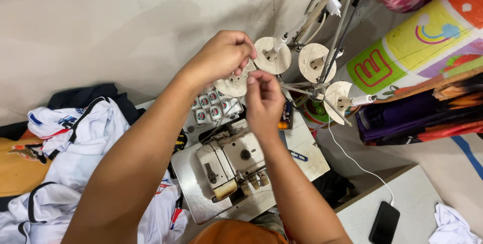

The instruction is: The person threads and adjusts components on a sewing machine using a small screwdriver and thread.

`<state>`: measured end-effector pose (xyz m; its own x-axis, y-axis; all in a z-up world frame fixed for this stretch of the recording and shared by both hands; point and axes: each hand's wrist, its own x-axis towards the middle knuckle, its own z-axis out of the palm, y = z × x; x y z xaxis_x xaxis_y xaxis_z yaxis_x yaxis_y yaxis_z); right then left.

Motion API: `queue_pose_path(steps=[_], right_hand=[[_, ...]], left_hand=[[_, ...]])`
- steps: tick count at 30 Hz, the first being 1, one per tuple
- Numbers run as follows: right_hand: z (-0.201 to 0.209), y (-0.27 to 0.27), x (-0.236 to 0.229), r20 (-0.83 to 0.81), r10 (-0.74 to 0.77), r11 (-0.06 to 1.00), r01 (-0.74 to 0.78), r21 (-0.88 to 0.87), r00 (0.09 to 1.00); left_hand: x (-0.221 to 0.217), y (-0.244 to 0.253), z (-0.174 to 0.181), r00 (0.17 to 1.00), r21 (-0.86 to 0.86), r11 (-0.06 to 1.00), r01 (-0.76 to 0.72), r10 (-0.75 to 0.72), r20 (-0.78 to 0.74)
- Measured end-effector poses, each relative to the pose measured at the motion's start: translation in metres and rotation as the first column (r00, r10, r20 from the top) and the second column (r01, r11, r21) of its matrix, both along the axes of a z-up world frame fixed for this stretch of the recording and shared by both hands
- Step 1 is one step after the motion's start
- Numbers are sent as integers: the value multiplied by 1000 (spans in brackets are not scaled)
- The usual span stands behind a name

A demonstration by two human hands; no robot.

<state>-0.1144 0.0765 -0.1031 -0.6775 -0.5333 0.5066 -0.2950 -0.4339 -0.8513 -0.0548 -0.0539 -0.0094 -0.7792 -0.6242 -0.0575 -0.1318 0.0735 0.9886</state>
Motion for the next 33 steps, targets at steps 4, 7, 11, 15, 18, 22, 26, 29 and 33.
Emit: queue_pose_path(steps=[4, 7, 11, 15, 18, 22, 26, 29, 33], right_hand=[[49, 12, -24, -132, 20, 1000, -19, 8, 991], [77, 22, -38, -293, 107, 990, -75, 116, 950], [93, 23, -58, -566, 158, 962, 2, 272, 809], [109, 24, -70, -658, 166, 949, 63, 309, 734], [129, 24, -65, -699, 157, 952, 80, 294, 698], [133, 19, -70, -723, 166, 947, 95, 306, 670], [134, 14, -71, -713, 140, 949, 111, 294, 687], [129, 8, -74, -703, 97, 957, 129, 260, 704], [126, 11, -67, -628, 35, 975, 110, 192, 778]], left_hand=[[18, 14, 21, 999, 102, 995, -10, 13, -31], [22, 19, 28, 997, 187, 982, 12, 3, -84], [25, 22, 31, 989, 45, 999, -23, 30, -145], [23, 23, 26, 995, -52, 998, -26, 21, -95], [28, 23, 37, 990, 9, 1000, 25, -24, -142], [29, 21, 29, 982, 50, 996, 77, -67, -178], [23, 14, 18, 968, 137, 981, 135, -101, -229], [18, 12, 12, 959, 197, 966, 166, -112, -259], [16, 13, 7, 927, 276, 931, 237, -132, -351]])
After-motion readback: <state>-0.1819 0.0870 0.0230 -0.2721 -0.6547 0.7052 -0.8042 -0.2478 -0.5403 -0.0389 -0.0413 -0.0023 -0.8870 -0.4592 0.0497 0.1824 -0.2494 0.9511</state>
